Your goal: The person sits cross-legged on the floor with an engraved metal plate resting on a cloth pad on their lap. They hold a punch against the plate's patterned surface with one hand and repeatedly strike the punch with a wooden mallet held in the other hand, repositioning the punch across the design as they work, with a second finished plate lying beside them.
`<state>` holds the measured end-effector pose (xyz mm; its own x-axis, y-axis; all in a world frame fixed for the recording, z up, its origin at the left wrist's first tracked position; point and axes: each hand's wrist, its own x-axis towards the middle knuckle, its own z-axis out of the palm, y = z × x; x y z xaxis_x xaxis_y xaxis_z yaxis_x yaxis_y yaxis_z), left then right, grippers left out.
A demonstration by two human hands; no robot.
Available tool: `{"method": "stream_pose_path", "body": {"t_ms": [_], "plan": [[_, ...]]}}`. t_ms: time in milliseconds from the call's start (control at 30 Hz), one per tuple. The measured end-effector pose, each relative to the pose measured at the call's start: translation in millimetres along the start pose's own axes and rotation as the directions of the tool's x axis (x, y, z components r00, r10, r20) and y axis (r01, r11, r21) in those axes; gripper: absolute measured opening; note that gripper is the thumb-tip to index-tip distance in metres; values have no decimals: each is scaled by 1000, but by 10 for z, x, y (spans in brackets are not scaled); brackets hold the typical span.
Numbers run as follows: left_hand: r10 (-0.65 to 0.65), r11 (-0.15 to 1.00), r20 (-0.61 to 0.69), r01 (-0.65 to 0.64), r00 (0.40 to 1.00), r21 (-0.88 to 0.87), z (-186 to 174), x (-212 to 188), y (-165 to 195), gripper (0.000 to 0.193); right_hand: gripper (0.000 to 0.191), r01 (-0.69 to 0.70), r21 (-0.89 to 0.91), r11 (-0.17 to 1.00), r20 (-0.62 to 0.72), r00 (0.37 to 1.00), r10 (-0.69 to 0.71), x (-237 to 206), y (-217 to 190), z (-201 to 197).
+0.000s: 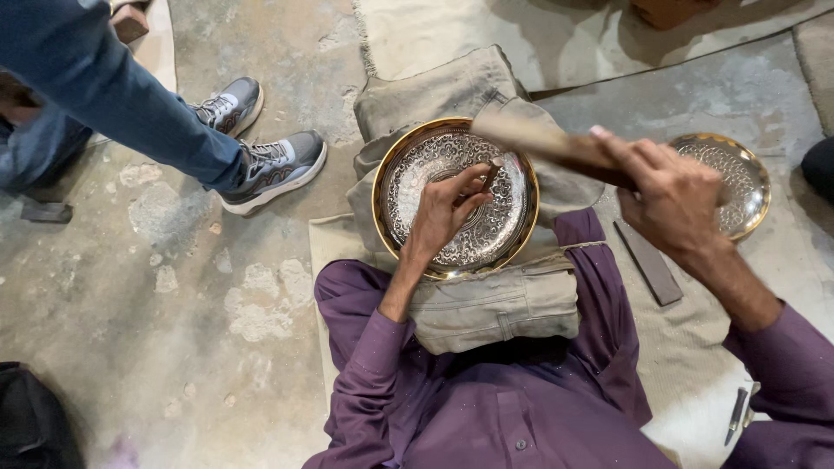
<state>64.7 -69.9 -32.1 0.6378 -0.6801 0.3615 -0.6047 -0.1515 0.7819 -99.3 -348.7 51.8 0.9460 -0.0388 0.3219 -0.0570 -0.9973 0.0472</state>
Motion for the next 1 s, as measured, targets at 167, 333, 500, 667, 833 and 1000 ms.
{"method": "stream_pose_path", "body": {"t_ms": [167,333,500,667,833,1000], "plan": [[95,995,-2,-95,995,44,10,-3,-23,39,62,83,103,991,-97,993,-74,-50,-58,-70],[17,999,5,-17,1000,42,-7,-6,5,41,62,33,384,923,-96,995,5,-108,-72,66],[29,999,10,-29,1000,29,-36,5,57,41,57,-33,208,978,-107,993,56,-146,-40,82],[20,1000,24,-21,999,20,-74,-3,105,38,65,43,72,996,-56,998,-39,-121,-120,-83],[13,1000,28,-14,1000,27,-69,2,85,41,65,-1,352,936,-90,995,35,-89,-206,-53],[43,999,51,-45,998,31,-41,7,24,41,58,-30,394,918,-112,990,81,-153,-108,115]]}}
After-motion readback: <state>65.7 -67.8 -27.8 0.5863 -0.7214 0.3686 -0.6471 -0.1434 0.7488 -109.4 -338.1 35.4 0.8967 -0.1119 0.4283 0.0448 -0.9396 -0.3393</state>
